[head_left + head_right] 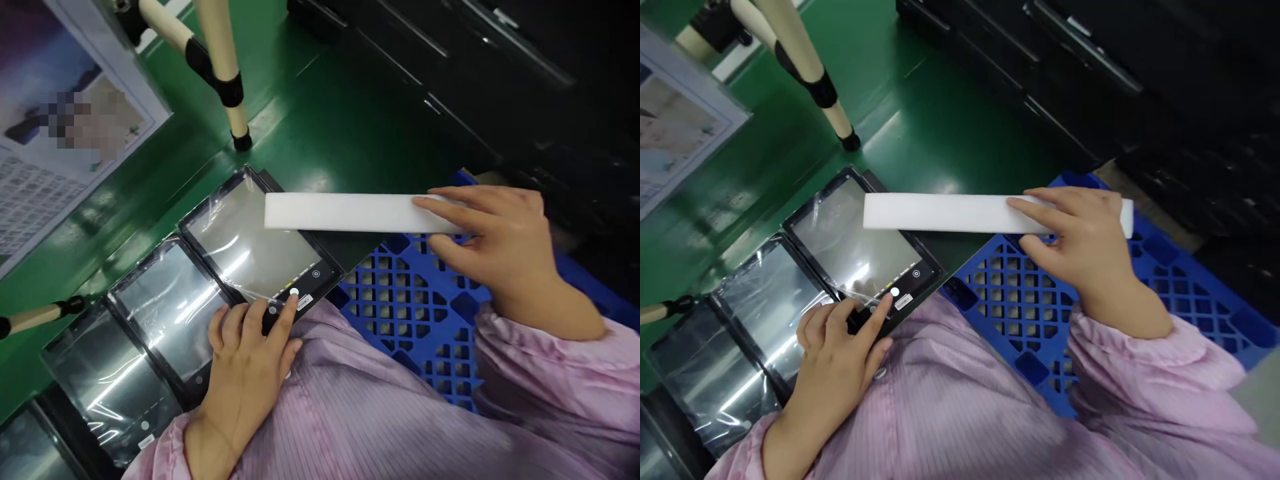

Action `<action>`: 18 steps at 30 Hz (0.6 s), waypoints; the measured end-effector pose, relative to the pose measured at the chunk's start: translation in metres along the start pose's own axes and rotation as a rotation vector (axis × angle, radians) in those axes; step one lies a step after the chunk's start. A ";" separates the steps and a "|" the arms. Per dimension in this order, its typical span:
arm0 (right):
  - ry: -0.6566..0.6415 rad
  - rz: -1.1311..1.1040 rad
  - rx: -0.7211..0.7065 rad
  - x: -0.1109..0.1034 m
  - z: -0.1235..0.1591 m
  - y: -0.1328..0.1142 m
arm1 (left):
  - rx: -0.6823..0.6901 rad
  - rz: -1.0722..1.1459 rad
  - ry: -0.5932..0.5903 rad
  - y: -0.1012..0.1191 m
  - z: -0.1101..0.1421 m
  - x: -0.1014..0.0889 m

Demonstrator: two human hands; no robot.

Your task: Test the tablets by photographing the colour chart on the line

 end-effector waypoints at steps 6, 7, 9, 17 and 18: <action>-0.039 -0.064 0.142 0.006 0.000 0.019 | 0.085 -0.063 0.037 0.014 -0.014 0.001; -0.041 -0.062 0.145 0.006 0.000 0.020 | 0.100 -0.048 0.058 0.015 -0.014 -0.003; -0.036 -0.050 0.126 0.006 0.000 0.020 | 0.133 0.006 0.096 0.016 -0.009 -0.011; 0.013 -0.045 0.026 0.005 0.003 0.019 | 0.098 0.075 0.054 0.003 0.032 -0.015; 0.009 -0.049 0.026 0.005 0.003 0.019 | 0.072 0.073 0.053 -0.001 0.038 -0.014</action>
Point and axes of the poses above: each hand's wrist, its own z-axis away from the middle knuckle, its own x-axis out of the palm, y = z × x, the point moved 10 cm from there along -z, towards the middle knuckle, and after that the axes turned 8 degrees about x, right-handed, at the moved point
